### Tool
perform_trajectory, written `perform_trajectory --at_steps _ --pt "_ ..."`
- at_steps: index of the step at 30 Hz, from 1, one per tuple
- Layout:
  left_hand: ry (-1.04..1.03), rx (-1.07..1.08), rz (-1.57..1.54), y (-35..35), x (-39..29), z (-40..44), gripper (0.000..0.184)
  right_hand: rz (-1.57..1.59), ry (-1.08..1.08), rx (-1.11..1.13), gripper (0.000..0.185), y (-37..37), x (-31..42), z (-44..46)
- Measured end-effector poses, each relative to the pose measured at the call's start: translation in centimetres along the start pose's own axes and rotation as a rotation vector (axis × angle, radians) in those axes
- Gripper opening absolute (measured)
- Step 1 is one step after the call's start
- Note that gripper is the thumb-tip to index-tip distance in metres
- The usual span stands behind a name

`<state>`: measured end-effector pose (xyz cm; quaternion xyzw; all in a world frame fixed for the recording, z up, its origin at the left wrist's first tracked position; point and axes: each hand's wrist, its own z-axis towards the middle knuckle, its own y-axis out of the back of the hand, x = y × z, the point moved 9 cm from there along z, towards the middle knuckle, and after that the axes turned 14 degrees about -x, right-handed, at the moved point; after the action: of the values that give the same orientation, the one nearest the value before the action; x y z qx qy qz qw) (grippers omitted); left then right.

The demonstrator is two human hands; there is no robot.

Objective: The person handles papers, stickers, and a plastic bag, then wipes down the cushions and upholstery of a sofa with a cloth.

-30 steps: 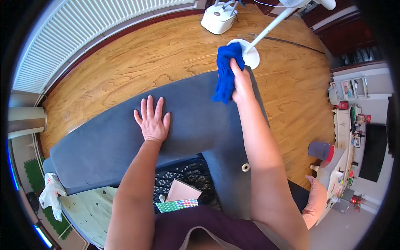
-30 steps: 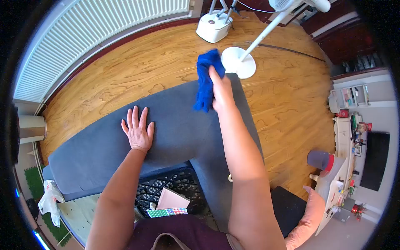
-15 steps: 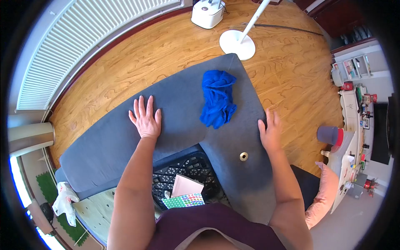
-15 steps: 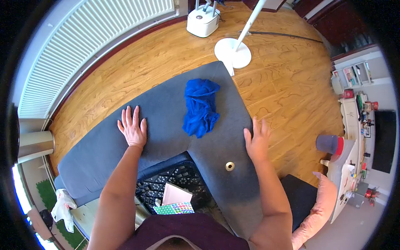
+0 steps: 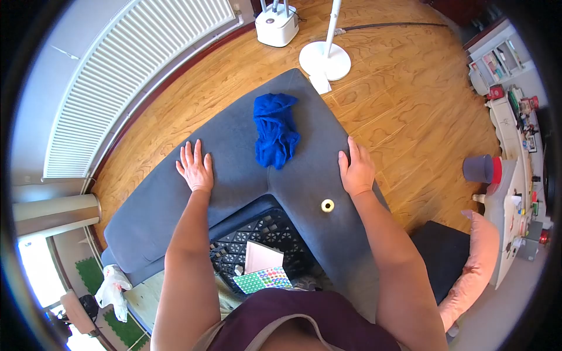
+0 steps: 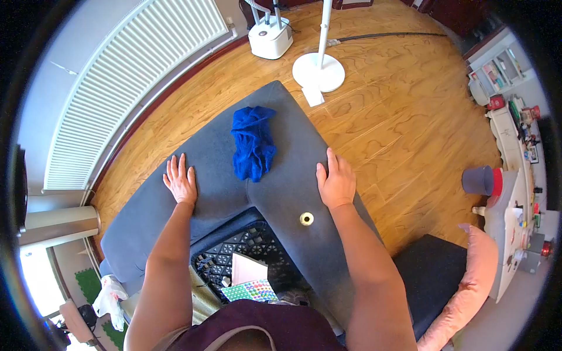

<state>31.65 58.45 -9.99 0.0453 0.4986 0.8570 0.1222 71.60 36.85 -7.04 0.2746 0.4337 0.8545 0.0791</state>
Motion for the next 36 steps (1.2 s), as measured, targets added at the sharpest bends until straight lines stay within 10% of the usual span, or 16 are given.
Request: perform_trajectory --at_steps 12,20,36 --pt "0.145 -0.027 -0.436 1.2 -5.2 4.6 0.034 -0.005 -0.024 -0.03 0.046 0.2 -0.2 -0.3" --pt "0.217 0.318 -0.285 2.6 -23.6 4.3 0.091 0.03 -0.021 -0.014 0.046 -0.4 -0.3 -0.5" --pt "0.017 0.258 -0.289 2.4 -23.1 3.6 0.061 0.039 -0.03 -0.016 0.046 -0.3 -0.3 -0.4"
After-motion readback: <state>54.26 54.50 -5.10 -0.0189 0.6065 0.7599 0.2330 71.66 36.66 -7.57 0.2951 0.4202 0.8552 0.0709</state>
